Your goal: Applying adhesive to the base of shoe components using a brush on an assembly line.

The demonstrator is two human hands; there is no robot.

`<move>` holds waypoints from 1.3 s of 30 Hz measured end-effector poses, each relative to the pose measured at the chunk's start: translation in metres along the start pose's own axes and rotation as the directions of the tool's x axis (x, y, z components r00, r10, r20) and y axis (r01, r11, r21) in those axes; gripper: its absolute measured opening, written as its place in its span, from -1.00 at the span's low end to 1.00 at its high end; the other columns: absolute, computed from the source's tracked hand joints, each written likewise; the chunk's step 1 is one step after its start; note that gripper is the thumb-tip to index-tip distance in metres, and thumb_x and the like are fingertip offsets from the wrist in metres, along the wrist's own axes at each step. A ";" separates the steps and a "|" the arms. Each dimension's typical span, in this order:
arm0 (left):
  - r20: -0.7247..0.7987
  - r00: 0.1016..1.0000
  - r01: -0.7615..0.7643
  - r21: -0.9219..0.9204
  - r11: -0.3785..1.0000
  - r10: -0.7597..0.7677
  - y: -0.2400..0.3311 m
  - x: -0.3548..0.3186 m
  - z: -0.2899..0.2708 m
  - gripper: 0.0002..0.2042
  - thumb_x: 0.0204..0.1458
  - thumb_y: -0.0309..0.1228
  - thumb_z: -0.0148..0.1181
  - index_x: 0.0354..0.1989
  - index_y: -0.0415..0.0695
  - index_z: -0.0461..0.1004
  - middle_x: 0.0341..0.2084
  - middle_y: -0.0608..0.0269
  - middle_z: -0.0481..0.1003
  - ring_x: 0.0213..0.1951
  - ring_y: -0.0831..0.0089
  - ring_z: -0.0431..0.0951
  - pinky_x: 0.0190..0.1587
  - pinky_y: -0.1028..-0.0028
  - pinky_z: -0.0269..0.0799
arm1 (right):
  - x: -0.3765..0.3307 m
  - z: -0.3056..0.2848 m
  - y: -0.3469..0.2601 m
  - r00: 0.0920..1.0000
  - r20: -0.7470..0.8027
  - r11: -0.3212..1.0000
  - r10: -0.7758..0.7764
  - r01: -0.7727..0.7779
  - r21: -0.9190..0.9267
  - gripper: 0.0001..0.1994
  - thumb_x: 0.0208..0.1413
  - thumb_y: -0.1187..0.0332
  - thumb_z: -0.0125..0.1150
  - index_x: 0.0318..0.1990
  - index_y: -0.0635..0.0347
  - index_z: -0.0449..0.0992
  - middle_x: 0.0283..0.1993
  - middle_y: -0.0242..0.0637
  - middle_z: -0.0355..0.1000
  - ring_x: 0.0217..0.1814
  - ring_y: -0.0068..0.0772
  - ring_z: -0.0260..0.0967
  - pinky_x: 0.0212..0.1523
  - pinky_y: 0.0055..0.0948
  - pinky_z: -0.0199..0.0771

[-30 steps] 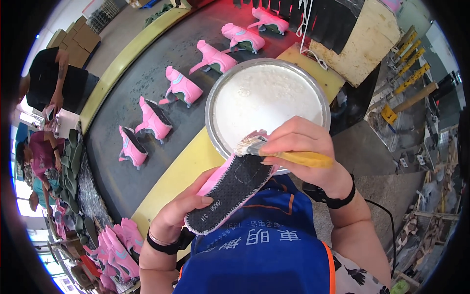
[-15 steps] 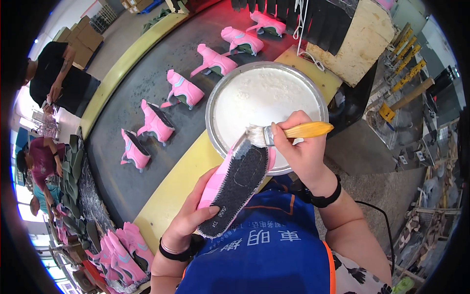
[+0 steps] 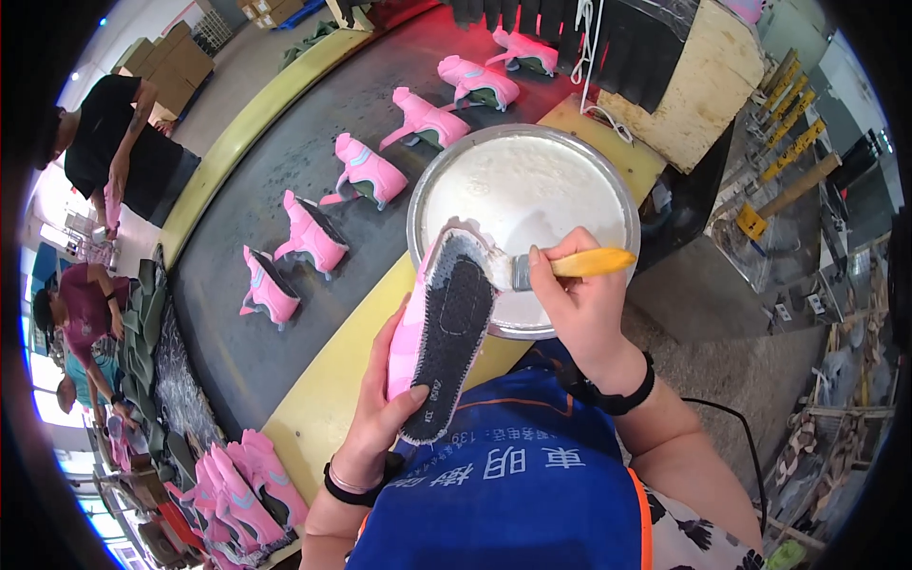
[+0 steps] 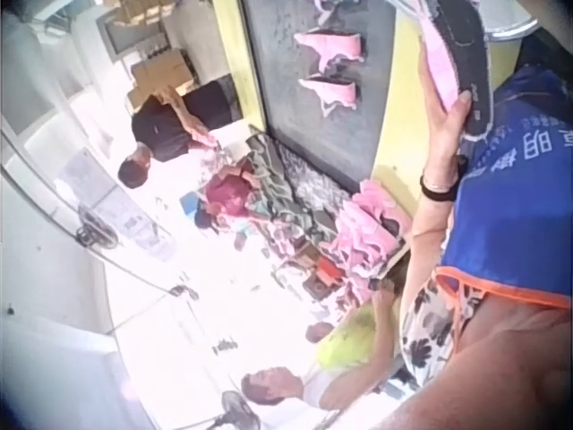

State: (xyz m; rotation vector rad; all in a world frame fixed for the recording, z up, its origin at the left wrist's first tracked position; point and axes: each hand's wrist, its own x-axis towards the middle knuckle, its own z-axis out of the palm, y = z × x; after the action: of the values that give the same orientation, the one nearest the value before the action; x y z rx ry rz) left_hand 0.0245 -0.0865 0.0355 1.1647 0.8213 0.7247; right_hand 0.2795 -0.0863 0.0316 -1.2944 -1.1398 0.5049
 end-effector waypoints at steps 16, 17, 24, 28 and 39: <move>-0.055 0.967 -0.220 0.305 0.927 0.248 -0.027 0.000 -0.020 -0.04 -0.07 -0.17 0.31 0.51 -0.23 -0.01 0.49 -0.11 0.03 0.49 0.12 0.06 0.48 0.19 -0.04 | -0.002 0.025 -0.014 0.990 0.046 0.989 -0.132 0.135 -0.057 -0.80 0.19 0.45 0.38 -0.38 0.21 0.43 -0.56 -0.37 0.39 -0.58 -0.62 0.29 -0.52 -0.53 0.28; -0.063 0.963 -0.231 0.299 0.926 0.260 -0.028 -0.001 -0.021 -0.04 -0.07 -0.17 0.31 0.51 -0.23 -0.01 0.49 -0.11 0.03 0.49 0.12 0.06 0.48 0.19 -0.04 | -0.005 0.027 -0.014 0.988 0.057 0.988 -0.141 0.144 -0.057 -0.80 0.19 0.45 0.38 -0.38 0.21 0.43 -0.56 -0.37 0.39 -0.58 -0.62 0.29 -0.52 -0.53 0.28; -0.093 0.954 -0.245 0.317 0.916 0.287 -0.028 -0.007 -0.028 -0.05 -0.08 -0.23 0.33 0.50 -0.24 -0.01 0.42 -0.07 0.15 0.43 0.14 0.17 0.45 0.20 0.04 | -0.022 0.029 -0.022 0.990 0.125 0.993 -0.066 0.078 -0.090 -0.79 0.17 0.42 0.36 -0.42 0.21 0.42 -0.59 -0.26 0.40 -0.60 -0.40 0.38 -0.51 -0.41 0.34; -0.018 0.965 -0.236 0.369 0.899 0.261 -0.025 -0.013 -0.032 -0.05 -0.09 -0.24 0.34 0.50 -0.25 -0.01 0.39 -0.04 0.20 0.42 0.15 0.20 0.45 0.21 0.05 | 0.012 0.021 -0.017 0.989 0.122 0.958 -0.081 0.111 -0.266 -0.81 0.18 0.50 0.33 -0.43 0.26 0.42 -0.61 -0.39 0.34 -0.54 -0.69 0.25 -0.49 -0.56 0.24; 0.074 0.989 -0.130 0.076 0.989 0.124 -0.020 -0.022 -0.042 -0.05 -0.04 -0.20 0.31 0.51 -0.26 -0.04 0.44 -0.08 0.13 0.46 0.15 0.16 0.46 0.19 0.04 | 0.028 0.035 -0.008 0.768 0.041 0.767 -0.640 0.641 -0.026 -0.92 0.17 0.56 0.34 -0.31 0.26 0.53 -0.40 -0.29 0.46 -0.46 -0.46 0.42 -0.44 -0.48 0.35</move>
State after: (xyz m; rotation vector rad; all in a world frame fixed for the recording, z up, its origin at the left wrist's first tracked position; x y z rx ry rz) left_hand -0.0219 -0.0896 0.0120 1.3166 0.7282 0.7572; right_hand 0.2583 -0.0482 0.0450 -0.8418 -1.5310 -0.0151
